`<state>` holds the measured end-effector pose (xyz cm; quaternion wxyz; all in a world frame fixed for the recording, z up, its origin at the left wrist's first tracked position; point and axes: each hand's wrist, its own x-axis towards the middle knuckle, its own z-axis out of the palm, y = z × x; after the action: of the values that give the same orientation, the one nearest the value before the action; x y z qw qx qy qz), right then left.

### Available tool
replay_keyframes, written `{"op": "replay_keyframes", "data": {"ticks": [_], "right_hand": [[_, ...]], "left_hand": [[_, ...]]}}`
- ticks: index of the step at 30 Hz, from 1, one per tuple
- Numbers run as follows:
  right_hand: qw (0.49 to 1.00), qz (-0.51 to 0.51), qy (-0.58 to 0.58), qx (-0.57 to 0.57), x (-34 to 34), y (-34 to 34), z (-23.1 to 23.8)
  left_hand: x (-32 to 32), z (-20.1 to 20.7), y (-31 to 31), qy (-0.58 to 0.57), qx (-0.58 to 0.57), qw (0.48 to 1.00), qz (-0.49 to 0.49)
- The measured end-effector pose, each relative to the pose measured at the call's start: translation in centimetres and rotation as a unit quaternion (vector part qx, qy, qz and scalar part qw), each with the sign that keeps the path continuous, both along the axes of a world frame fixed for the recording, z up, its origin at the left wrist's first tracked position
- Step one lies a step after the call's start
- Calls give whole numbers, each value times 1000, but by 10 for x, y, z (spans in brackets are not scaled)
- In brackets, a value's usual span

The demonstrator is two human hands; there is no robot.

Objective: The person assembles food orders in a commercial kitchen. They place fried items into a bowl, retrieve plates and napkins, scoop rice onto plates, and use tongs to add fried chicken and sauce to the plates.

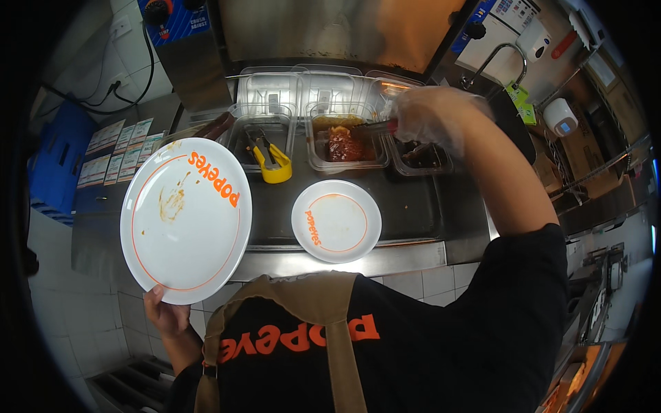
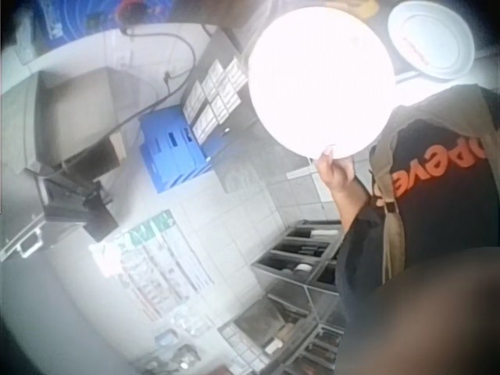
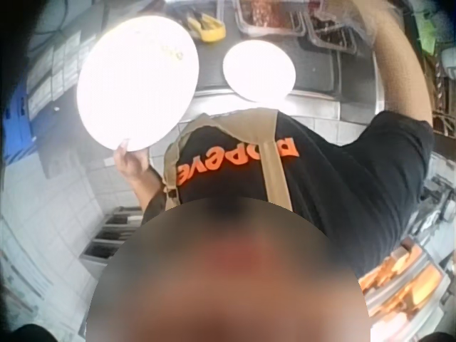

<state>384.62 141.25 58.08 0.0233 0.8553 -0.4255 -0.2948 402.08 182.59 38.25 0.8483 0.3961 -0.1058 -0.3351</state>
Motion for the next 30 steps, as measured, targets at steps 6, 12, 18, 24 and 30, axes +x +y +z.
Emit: {"op": "replay_keyframes", "data": {"ticks": [6,12,18,24,30], "right_hand": [[998,57,34,18,8,-22,-6],[963,-44,-231,131,10,-62,-67],[984,95,-146,44,1,-52,-49],[922,363,-67,-117,-21,4,-29],[907,364,-104,-185,-35,13,-41]], "left_hand": [[1,-2,-2,2,14,1000,25],[2,1,-3,10,-9,1000,-5],[1,8,-4,3,18,999,32],[-2,-1,-1,2,3,999,42],[0,2,-6,14,2,1000,25]]}}
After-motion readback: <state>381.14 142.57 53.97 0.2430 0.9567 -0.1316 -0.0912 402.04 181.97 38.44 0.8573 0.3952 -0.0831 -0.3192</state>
